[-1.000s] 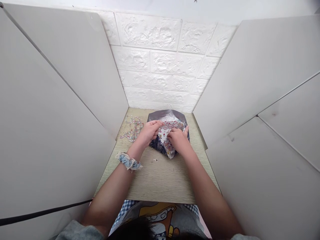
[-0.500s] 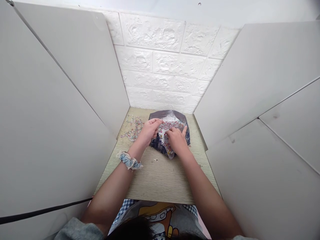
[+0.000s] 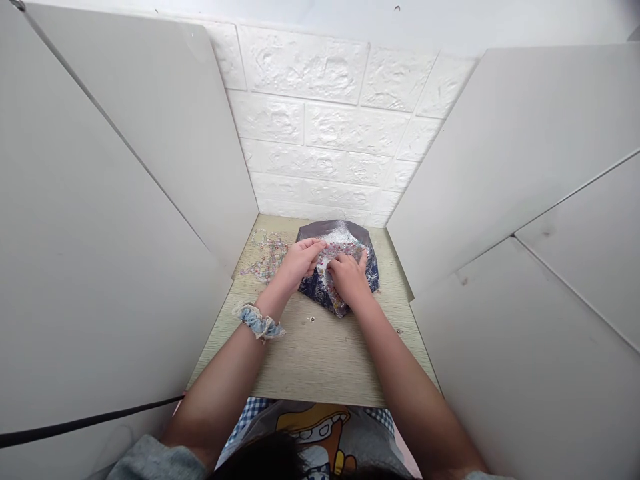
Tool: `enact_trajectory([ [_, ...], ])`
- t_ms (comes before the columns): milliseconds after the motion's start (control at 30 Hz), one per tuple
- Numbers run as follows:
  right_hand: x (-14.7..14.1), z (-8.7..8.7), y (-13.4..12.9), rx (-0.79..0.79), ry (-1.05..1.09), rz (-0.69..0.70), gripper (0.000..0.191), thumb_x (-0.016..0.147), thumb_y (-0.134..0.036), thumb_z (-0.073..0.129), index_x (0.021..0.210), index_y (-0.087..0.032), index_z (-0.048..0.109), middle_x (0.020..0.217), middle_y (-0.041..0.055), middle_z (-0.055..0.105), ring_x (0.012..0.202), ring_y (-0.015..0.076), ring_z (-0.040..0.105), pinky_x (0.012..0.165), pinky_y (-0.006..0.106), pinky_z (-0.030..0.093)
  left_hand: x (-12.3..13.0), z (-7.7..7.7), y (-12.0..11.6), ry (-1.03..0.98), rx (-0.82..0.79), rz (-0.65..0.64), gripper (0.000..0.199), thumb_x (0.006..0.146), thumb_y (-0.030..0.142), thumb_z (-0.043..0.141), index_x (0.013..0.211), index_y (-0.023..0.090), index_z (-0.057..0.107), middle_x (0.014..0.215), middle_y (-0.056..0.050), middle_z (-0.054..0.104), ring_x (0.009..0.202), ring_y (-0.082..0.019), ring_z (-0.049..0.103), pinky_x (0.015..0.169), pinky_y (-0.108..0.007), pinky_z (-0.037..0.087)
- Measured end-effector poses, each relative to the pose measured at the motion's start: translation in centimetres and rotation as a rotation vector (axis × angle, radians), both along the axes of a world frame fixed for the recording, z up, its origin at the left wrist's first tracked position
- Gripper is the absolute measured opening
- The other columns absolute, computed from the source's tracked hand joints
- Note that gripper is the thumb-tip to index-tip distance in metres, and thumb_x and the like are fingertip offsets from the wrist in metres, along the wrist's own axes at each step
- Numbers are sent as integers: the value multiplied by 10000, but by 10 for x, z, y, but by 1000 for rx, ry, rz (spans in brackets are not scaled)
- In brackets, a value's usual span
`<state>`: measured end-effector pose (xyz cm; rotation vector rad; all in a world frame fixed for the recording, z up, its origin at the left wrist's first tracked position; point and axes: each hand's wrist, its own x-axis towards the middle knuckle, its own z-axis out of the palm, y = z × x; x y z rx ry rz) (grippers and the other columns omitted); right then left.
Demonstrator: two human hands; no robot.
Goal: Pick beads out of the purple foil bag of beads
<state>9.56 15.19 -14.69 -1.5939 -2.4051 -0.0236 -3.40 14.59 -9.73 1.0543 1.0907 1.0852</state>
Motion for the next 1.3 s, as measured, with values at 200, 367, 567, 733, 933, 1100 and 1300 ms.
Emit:
enact_trajectory([
  [200,8,16,-1,-40,524,-37,183,825,-256,403,796,-198,574,875,29,597,852,173,514,975,562,32,0,-2,1,93,-21,-38,227,698,390,527,726,166,504,447,92,207,356,-22,144,337,-161,115],
  [367,17,30,-2,-146,1080,-29,187,751,-338,492,803,-181,577,817,29,608,770,160,535,783,342,399,1,1,-1,179,-5,-69,244,683,402,540,715,160,532,422,89,222,354,-25,163,347,-171,131],
  [567,13,28,-1,-290,1255,62,165,724,-297,515,807,-168,578,758,12,593,714,129,534,693,271,420,2,3,-3,208,33,-105,288,668,429,559,718,146,571,414,85,228,358,-23,167,368,-182,117],
  [733,11,28,-1,-356,1311,94,150,718,-283,528,791,-161,575,705,-5,574,677,113,535,674,262,423,2,2,-2,234,46,-109,323,672,452,549,743,139,586,412,84,231,363,-26,174,375,-188,119],
  [933,11,28,-2,-377,1349,104,148,716,-286,535,791,-163,569,692,-8,577,680,114,544,685,270,428,3,6,-3,236,38,-93,315,667,435,560,704,122,584,405,82,244,367,-21,186,389,-197,125],
  [1100,12,27,-1,-358,1307,91,174,736,-315,514,806,-160,551,703,1,576,681,124,548,681,275,431,5,7,-5,215,34,-96,267,668,395,568,657,129,563,405,84,248,366,-19,180,394,-202,136],
  [1300,23,21,3,-31,672,-44,164,814,-254,396,810,-181,542,782,38,587,762,171,516,738,317,390,-2,3,0,150,88,-10,235,694,373,547,699,138,539,453,60,350,395,-36,280,398,-184,211],
])
